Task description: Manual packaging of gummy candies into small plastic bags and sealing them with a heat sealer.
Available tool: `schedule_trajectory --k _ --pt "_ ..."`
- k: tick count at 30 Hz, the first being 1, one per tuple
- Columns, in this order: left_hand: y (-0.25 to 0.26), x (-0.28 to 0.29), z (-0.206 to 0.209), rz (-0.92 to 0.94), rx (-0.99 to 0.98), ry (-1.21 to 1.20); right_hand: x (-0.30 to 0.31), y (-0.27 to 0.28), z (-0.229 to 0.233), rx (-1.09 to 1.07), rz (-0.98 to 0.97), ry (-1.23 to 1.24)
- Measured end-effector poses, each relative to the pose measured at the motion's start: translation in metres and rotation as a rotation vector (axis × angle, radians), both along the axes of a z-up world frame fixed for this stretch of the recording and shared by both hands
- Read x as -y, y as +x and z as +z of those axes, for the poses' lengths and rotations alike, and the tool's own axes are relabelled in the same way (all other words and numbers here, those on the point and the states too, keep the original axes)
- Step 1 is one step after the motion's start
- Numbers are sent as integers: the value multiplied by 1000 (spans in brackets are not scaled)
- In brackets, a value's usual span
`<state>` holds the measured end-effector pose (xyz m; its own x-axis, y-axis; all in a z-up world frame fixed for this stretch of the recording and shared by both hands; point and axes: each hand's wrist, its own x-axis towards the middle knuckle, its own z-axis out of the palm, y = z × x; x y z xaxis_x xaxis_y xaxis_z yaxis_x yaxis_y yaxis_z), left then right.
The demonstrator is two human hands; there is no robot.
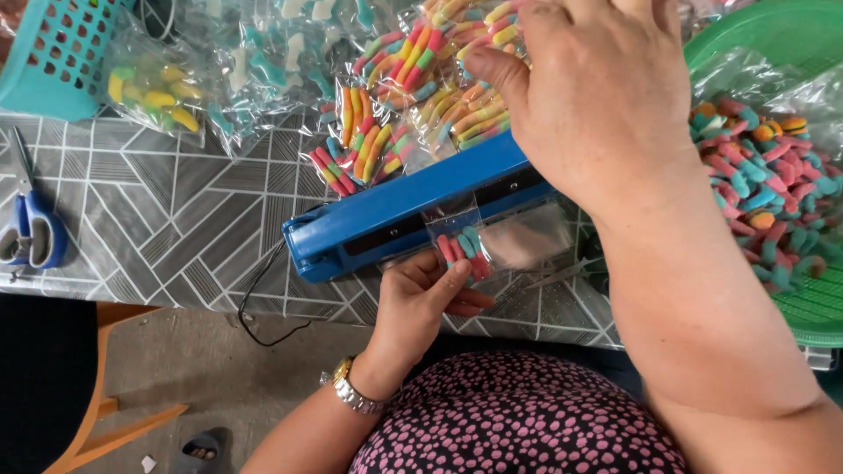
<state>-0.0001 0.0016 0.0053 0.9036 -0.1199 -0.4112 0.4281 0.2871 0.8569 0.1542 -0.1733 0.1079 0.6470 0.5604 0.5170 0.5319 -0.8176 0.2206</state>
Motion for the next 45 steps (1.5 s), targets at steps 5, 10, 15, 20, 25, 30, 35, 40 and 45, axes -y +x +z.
schedule_trajectory --k 5,10,15,20,25,30,35,40,45 --pt "2 -1 2 -9 30 -7 8 9 -39 -90 -78 13" --pt "1 0 1 7 15 -15 7 12 -53 -230 -120 38" --pt "1 -1 3 8 -3 -22 3 15 -59 -367 -163 51" --pt "2 -1 2 5 -9 -15 6 17 -66 -358 -142 71" --pt "2 -1 3 6 -4 -17 4 18 -66 -372 -158 60" --pt "2 0 1 14 -2 -8 1 20 -65 -431 -180 49" --pt "0 0 -5 26 -26 -27 -7 18 -55 -541 -232 24" --pt "-1 0 0 26 23 -28 -15 16 -51 -566 -229 -5" --pt "-1 1 -1 38 23 -62 -22 16 -45 -559 -262 -146"
